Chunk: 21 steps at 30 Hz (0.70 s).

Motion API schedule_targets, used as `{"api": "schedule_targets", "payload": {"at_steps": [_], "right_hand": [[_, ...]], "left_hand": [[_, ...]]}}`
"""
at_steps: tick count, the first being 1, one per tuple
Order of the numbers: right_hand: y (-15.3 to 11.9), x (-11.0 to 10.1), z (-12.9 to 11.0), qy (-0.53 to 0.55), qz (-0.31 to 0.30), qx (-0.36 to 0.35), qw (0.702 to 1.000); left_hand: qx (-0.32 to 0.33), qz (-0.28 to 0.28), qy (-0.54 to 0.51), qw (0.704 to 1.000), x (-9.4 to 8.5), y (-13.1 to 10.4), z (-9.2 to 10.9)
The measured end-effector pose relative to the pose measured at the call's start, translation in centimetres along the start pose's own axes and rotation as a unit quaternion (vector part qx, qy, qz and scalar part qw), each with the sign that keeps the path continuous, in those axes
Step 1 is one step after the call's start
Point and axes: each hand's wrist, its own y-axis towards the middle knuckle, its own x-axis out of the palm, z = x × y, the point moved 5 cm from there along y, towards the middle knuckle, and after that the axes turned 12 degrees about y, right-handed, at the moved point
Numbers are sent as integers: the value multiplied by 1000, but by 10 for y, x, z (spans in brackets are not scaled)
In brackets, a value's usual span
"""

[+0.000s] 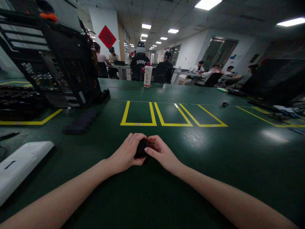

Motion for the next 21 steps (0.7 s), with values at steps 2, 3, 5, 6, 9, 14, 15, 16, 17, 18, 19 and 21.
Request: {"api": "schedule_targets", "payload": {"at_steps": [2, 3, 5, 6, 9, 14, 15, 16, 17, 18, 19, 21], "right_hand": [[0, 0, 0, 3, -4, -2, 1000], [-1, 1, 1, 8, -9, -5, 1000], [-2, 2, 0, 15, -19, -13, 1000], [-2, 3, 0, 17, -21, -18, 999], [-3, 3, 0, 21, -12, -25, 999], [-3, 2, -1, 15, 1, -3, 1000], [-2, 1, -1, 5, 8, 2, 1000], [-2, 0, -1, -5, 12, 6, 1000], [-2, 0, -2, -9, 11, 4, 1000], [-2, 0, -1, -9, 5, 4, 1000], [-2, 0, -1, -5, -3, 1, 1000], [-2, 1, 1, 12, -16, -8, 1000]], "left_hand": [[2, 4, 1, 1000, 0, 0, 0], [2, 4, 1, 1000, 0, 0, 1], [0, 1, 1, 1000, 0, 0, 0], [-3, -3, 1, 1000, 0, -1, 0], [-6, -10, 0, 1000, 1, -1, -1], [-1, -5, -4, 1000, 0, -1, -1], [-2, -6, -4, 1000, 0, -1, -1], [-3, -7, -4, 1000, 0, -1, 0], [-4, -7, -4, 1000, 0, -1, 0], [-4, -6, -4, 1000, 0, -1, 0], [-4, -4, -3, 1000, 0, -1, 0], [-3, -2, -2, 1000, 0, -1, 0]]}}
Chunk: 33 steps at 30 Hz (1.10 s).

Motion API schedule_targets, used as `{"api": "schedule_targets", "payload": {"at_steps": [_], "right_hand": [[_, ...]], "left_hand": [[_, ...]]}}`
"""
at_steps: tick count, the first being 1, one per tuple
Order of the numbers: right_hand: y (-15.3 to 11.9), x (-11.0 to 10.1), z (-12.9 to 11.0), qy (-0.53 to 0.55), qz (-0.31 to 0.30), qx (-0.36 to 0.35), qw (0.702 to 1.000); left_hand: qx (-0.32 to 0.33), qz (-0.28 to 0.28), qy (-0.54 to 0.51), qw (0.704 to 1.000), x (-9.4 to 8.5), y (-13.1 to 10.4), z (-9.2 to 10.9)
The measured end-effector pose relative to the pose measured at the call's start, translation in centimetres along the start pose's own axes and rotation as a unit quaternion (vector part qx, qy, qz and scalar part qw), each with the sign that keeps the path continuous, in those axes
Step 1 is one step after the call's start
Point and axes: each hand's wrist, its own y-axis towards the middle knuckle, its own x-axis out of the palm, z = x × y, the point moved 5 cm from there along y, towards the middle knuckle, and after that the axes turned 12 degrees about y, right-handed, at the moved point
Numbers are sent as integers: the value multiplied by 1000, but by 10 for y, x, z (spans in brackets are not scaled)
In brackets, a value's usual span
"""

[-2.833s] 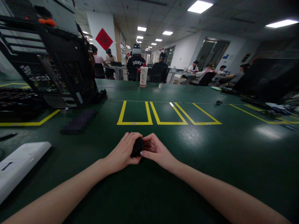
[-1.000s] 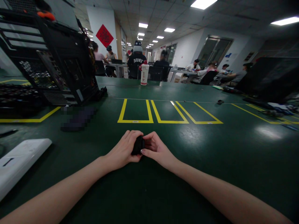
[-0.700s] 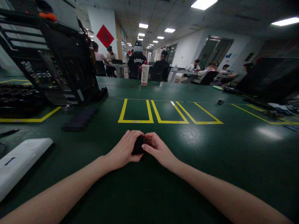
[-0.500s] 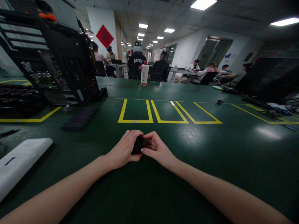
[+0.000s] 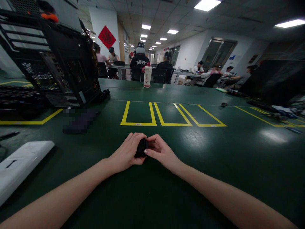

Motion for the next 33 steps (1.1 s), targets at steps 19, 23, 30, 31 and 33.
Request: {"api": "schedule_targets", "payload": {"at_steps": [19, 23, 30, 31, 33], "right_hand": [[0, 1, 0, 30, -13, 4, 999], [0, 0, 2, 28, 7, 1, 1000], [1, -4, 2, -10, 32, 20, 999], [1, -4, 2, -9, 29, 24, 999], [0, -3, 2, 7, 13, 24, 1000]], "left_hand": [[3, 9, -2, 1000, -1, 0, 0], [4, 9, 5, 1000, -2, 0, 1], [0, 1, -3, 1000, -1, 0, 0], [0, 3, -4, 1000, -1, 0, 0], [0, 9, -5, 1000, -2, -1, 0]]}}
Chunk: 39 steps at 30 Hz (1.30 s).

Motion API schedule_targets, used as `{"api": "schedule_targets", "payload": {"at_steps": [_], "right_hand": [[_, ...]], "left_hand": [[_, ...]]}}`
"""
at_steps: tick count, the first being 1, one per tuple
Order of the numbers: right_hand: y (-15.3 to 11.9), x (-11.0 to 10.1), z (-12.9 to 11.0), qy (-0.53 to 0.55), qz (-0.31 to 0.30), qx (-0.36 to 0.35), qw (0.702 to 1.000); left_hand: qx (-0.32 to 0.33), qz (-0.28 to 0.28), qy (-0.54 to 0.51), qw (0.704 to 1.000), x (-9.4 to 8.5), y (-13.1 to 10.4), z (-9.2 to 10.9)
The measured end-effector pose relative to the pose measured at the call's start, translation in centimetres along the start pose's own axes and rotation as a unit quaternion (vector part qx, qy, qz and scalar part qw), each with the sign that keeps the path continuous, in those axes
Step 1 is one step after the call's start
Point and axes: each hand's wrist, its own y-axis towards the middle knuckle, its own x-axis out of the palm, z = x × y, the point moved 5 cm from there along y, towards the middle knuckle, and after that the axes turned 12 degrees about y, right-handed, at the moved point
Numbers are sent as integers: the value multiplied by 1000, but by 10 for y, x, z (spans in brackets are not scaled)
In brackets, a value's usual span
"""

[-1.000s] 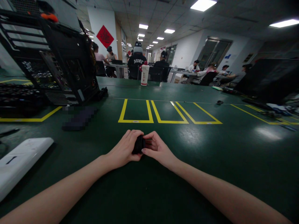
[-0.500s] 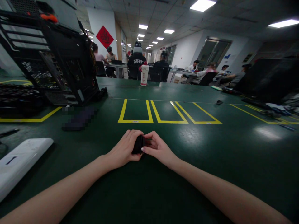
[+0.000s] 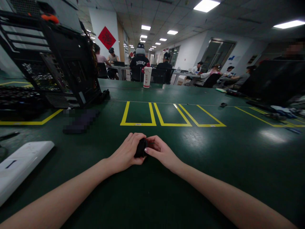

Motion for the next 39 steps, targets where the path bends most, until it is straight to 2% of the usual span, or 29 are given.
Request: {"api": "schedule_targets", "payload": {"at_steps": [5, 12, 16, 20, 30, 33, 39], "right_hand": [[-1, 3, 0, 38, -20, -27, 999], [1, 1, -2, 12, 11, -12, 1000], [-1, 2, -3, 8, -2, 8, 1000], [-2, 4, -3, 15, -23, -27, 999], [-1, 0, -1, -14, 16, -8, 1000], [-1, 0, 1, -9, 0, -3, 1000], [-1, 5, -2, 16, -20, -44, 999]], "left_hand": [[-1, -5, 3, 1000, 1, 0, 0], [2, -9, 9, 1000, 0, 1, 1], [-1, -10, 2, 1000, 0, 1, 1], [-4, -10, 2, 1000, 1, 0, 0], [-1, -3, -12, 1000, -1, 1, 1], [-6, -10, -10, 1000, 0, 1, 0], [1, -1, 4, 1000, 0, 1, 1]]}}
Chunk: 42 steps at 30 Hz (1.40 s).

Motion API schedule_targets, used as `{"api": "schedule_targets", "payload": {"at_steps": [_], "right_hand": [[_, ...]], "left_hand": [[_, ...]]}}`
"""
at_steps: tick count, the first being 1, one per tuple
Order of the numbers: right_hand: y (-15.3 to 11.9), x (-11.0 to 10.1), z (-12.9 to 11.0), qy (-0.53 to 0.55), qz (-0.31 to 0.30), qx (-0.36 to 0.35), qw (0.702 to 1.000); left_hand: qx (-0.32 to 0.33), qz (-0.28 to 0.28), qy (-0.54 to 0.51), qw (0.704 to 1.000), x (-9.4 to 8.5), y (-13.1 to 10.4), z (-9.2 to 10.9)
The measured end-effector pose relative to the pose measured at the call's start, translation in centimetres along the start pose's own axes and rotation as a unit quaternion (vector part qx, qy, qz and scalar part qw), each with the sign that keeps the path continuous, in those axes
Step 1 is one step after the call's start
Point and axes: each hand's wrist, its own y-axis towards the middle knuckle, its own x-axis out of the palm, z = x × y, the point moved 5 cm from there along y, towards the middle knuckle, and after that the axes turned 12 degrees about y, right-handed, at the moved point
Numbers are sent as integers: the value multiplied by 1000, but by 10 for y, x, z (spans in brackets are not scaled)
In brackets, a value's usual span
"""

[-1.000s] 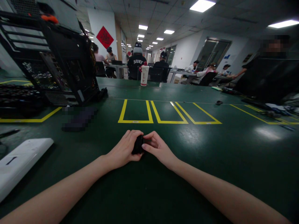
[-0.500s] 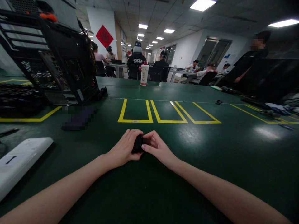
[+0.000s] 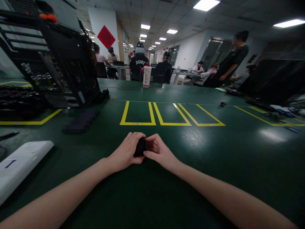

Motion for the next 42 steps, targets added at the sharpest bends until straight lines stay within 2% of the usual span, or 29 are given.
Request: {"api": "schedule_targets", "payload": {"at_steps": [8, 12, 15, 22, 28, 32, 37, 42], "right_hand": [[1, -3, 1, -32, 34, 21, 999], [0, -3, 3, -25, 13, 34, 999], [-1, -1, 0, -11, 2, 14, 1000], [-1, -1, -1, -7, 18, 22, 1000], [0, -4, 0, -44, 35, 27, 998], [-1, -3, 1, -53, 21, 31, 998], [-2, 0, -1, -7, 1, -10, 1000], [-2, -1, -2, -21, 19, 16, 999]], "left_hand": [[4, 2, -8, 1000, -2, 0, 1], [1, 1, -7, 1000, -1, -1, 0], [-2, -4, -6, 1000, -1, -1, 0], [-1, -3, -1, 1000, 0, -1, 0], [-3, -4, -4, 1000, 1, 0, -1], [1, -2, -5, 1000, 1, 0, 0], [-4, -12, 1, 1000, 2, -1, -1], [6, 2, -1, 1000, 0, -1, -1]]}}
